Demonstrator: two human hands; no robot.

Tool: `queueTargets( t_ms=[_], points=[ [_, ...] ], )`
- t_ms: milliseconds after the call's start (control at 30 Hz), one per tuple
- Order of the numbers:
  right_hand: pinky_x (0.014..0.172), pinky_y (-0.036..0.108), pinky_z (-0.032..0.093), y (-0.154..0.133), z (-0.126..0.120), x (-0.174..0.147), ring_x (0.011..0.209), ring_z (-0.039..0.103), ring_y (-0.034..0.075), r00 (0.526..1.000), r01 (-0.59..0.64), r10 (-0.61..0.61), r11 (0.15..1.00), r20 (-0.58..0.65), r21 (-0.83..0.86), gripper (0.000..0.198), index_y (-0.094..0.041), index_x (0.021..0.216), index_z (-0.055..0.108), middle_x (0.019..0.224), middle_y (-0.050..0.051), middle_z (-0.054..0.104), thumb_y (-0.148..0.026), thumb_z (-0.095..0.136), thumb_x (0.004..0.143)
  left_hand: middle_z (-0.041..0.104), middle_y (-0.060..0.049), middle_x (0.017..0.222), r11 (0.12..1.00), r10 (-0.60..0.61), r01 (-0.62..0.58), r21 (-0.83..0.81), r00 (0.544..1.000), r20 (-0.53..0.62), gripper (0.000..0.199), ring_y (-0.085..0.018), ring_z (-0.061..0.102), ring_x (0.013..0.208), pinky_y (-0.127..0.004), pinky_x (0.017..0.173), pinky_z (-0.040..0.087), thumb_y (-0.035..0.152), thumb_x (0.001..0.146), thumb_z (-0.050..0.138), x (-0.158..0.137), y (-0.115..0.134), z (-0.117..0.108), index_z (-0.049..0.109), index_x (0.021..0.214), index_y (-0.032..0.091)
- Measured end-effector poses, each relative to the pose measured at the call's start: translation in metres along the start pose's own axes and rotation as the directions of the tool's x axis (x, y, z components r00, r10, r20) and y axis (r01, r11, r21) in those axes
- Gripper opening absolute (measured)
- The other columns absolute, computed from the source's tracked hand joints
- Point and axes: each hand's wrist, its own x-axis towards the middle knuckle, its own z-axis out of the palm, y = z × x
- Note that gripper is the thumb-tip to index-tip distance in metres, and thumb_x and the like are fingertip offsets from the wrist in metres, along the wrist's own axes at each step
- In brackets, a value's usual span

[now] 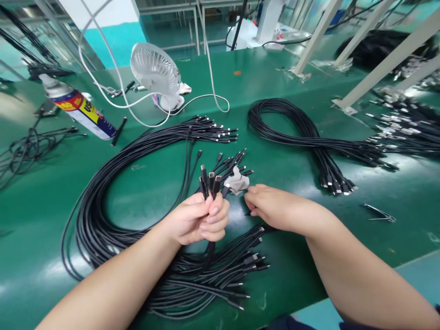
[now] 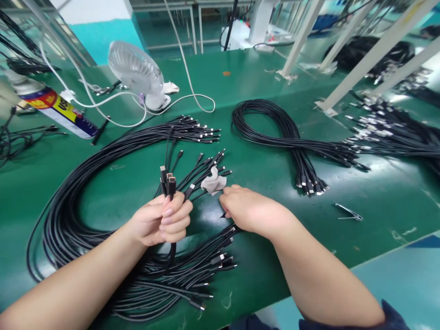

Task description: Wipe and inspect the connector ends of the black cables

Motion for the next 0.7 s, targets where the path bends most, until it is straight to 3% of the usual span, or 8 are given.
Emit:
queueTargets(
  t_ms=[133,200,300,367,433,500,600,700],
  points=[
    [0.066,0.028,0.039,0.002,-0.005,0.002,0.071,0.05,0.016,0.996,0.027,-0.021,0.997,-0.082,0.07,0.016,-0.02,0.077,0.046,0.078,0.003,0.056,-0.007,0.047,0.086,0.049,0.001,0.06,0.998,0.032,-0.029,0.053,0.998,-0.059,0.022,-0.004,0.039,0.043,-0.016,0.039,0.034,0.029,0.082,0.071,0.002,-0.002,0.0,0.065,0.07,0.013],
    [0.061,0.027,0.037,0.002,-0.008,0.001,0.064,0.047,0.014,0.978,0.071,-0.031,0.979,-0.204,0.19,0.014,-0.021,0.078,0.045,0.072,0.0,0.054,-0.01,0.046,0.087,0.056,0.0,0.062,0.994,0.053,-0.045,0.099,0.995,-0.087,0.018,-0.006,0.047,0.045,-0.018,0.042,0.041,0.029,0.081,0.073,0.003,-0.004,-0.001,0.069,0.074,0.012],
    [0.06,0.026,0.037,0.001,-0.011,0.0,0.065,0.049,0.013,0.879,0.21,0.005,0.894,-0.477,0.395,0.006,-0.021,0.082,0.049,0.072,-0.001,0.055,-0.019,0.049,0.088,0.064,-0.002,0.065,0.984,0.081,-0.056,0.171,0.986,-0.143,0.019,-0.009,0.058,0.049,-0.022,0.049,0.049,0.031,0.079,0.075,0.006,-0.006,-0.003,0.073,0.08,0.012],
    [0.06,0.025,0.038,-0.001,-0.009,-0.001,0.065,0.048,0.013,0.807,0.309,0.068,0.798,-0.586,0.518,0.01,-0.021,0.087,0.054,0.072,-0.002,0.053,-0.03,0.057,0.087,0.067,-0.002,0.068,0.977,0.082,-0.043,0.209,0.979,-0.185,0.023,-0.011,0.062,0.051,-0.024,0.052,0.052,0.035,0.078,0.076,0.008,-0.008,-0.004,0.073,0.083,0.012],
    [0.059,0.025,0.039,-0.003,-0.004,0.001,0.064,0.047,0.012,0.787,0.386,0.101,0.688,-0.609,0.614,0.022,-0.019,0.091,0.058,0.07,-0.003,0.051,-0.038,0.066,0.083,0.07,-0.003,0.071,0.971,0.073,-0.018,0.24,0.972,-0.224,0.028,-0.012,0.065,0.053,-0.026,0.055,0.053,0.037,0.076,0.078,0.01,-0.009,-0.005,0.074,0.087,0.012],
    [0.061,0.026,0.042,-0.007,0.003,0.005,0.064,0.049,0.012,0.808,0.416,0.088,0.615,-0.582,0.67,0.026,-0.019,0.095,0.06,0.07,-0.003,0.053,-0.04,0.069,0.082,0.071,-0.004,0.073,0.963,0.059,0.011,0.27,0.966,-0.25,0.032,-0.014,0.066,0.054,-0.027,0.057,0.054,0.04,0.074,0.079,0.012,-0.011,-0.005,0.073,0.088,0.011],
    [0.061,0.028,0.044,-0.016,0.01,0.012,0.062,0.055,0.013,0.832,0.365,0.113,0.627,-0.544,0.689,0.022,-0.019,0.088,0.061,0.067,-0.001,0.059,-0.039,0.066,0.083,0.07,-0.005,0.074,0.948,0.051,0.045,0.316,0.956,-0.289,0.039,-0.015,0.067,0.055,-0.029,0.058,0.053,0.043,0.072,0.08,0.014,-0.013,-0.007,0.07,0.089,0.01],
    [0.057,0.027,0.042,-0.025,0.002,0.01,0.058,0.054,0.013,0.816,0.338,0.13,0.683,-0.563,0.647,0.019,-0.019,0.076,0.058,0.063,-0.001,0.059,-0.035,0.064,0.082,0.069,-0.005,0.074,0.936,0.09,0.054,0.349,0.919,-0.384,0.042,-0.016,0.066,0.056,-0.03,0.059,0.053,0.045,0.071,0.08,0.015,-0.013,-0.01,0.068,0.089,0.009]
  ],
)
